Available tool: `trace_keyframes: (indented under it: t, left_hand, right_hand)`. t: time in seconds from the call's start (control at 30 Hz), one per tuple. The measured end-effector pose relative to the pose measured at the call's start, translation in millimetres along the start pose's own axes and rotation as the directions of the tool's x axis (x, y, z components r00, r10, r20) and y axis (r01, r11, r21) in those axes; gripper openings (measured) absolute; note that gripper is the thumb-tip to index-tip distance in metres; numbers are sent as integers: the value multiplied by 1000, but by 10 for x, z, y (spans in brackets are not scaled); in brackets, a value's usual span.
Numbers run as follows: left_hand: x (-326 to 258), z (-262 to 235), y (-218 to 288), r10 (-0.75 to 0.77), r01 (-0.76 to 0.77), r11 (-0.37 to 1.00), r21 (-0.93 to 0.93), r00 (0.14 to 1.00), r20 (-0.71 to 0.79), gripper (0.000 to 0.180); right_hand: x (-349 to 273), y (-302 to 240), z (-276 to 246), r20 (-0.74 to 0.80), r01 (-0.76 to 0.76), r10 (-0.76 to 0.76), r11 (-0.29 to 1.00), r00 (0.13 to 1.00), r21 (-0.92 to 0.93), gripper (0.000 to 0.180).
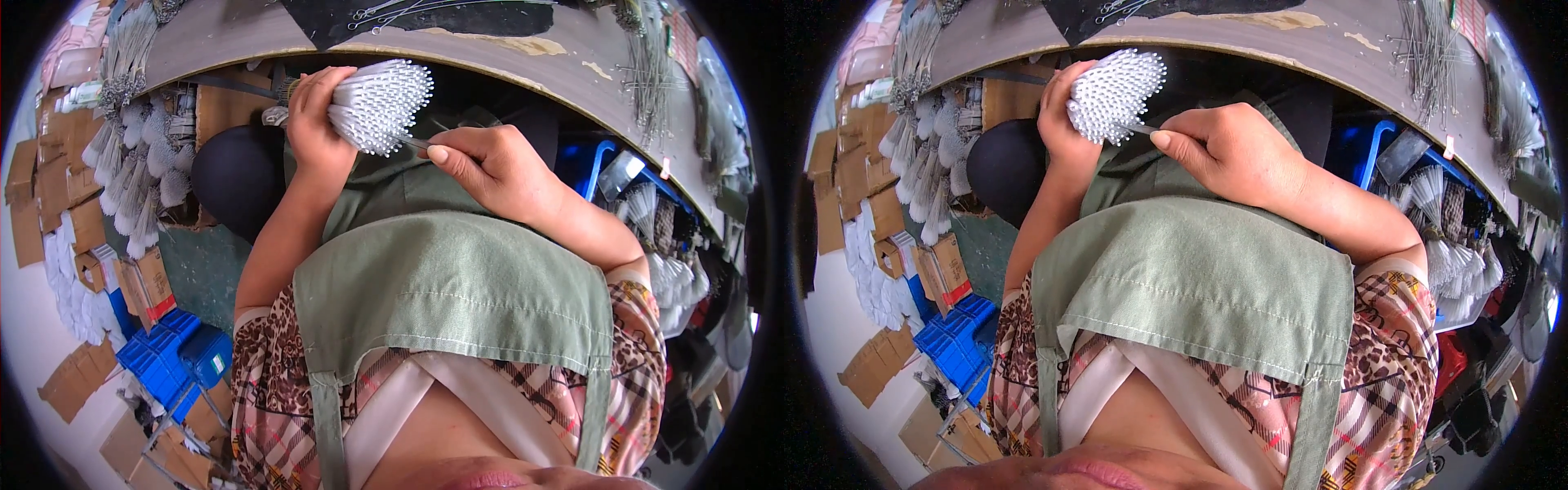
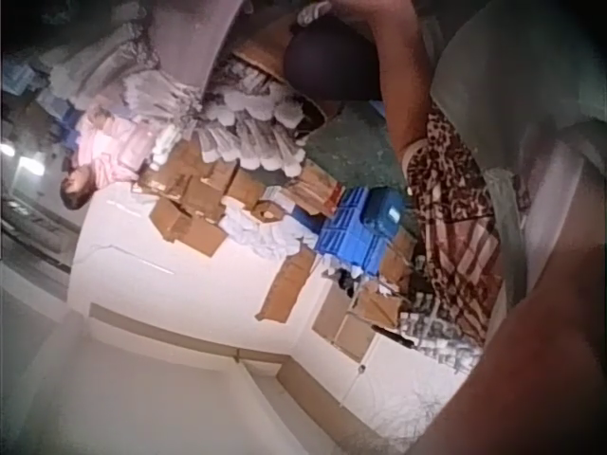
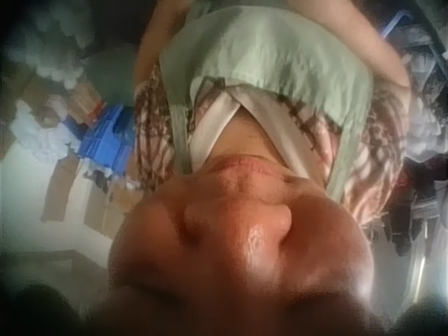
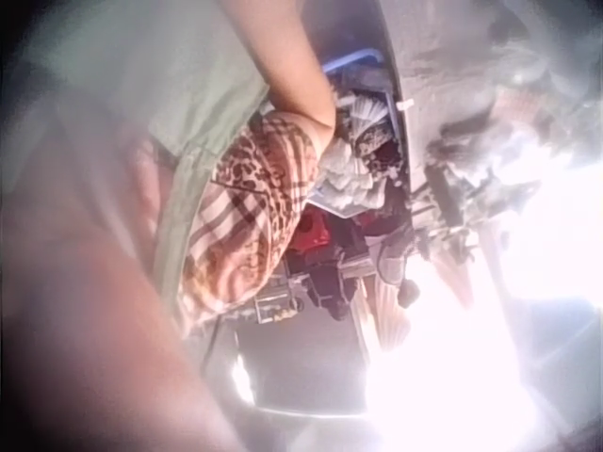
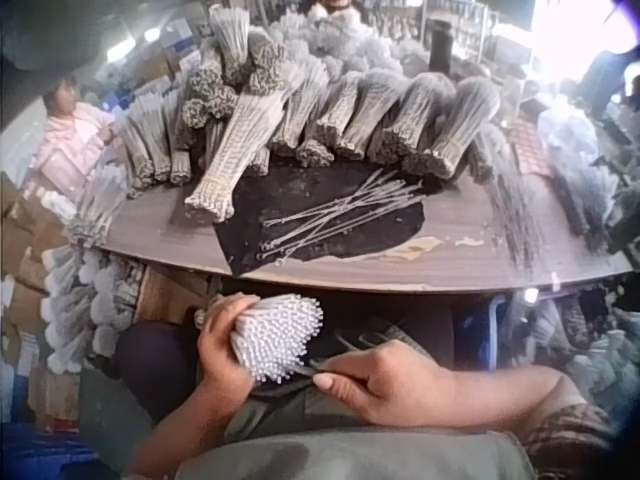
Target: Assembling bunches of bristles into industrial brushes or components, including trimming or crimping with pliers.
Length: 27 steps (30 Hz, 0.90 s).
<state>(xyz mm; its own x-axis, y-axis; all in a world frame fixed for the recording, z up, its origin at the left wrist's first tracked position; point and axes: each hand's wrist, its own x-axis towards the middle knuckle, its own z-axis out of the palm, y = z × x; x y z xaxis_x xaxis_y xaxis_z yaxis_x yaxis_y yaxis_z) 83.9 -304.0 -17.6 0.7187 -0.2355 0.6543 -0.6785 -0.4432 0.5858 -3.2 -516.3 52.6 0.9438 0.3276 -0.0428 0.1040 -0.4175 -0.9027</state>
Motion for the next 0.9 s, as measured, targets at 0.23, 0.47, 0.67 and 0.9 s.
trace_keyframes:
  t: [0.23, 0.47, 0.67, 0.9]
  left_hand:
    - [8, -10, 11, -1, 1, 998, 59, 1000, 7, 36]
    - [-7, -13, -29, 15, -16, 997, 71, 1000, 13, 35]
    - [-100, 107, -161, -330, 313, 899, -307, 944, -5, 39]
    - [-46, 61, 106, -497, 527, 834, -164, 846, 192, 61]
  right_hand:
    - [25, 10, 24, -18, 21, -21, 1000, 1000, -11, 28]
    - [53, -4, 8, -18, 21, -21, 999, 1000, -38, 27]
    - [103, -49, -72, 17, -116, 115, 973, 993, 201, 34]
    - [508, 229, 328, -195, 73, 3, 921, 981, 383, 71]
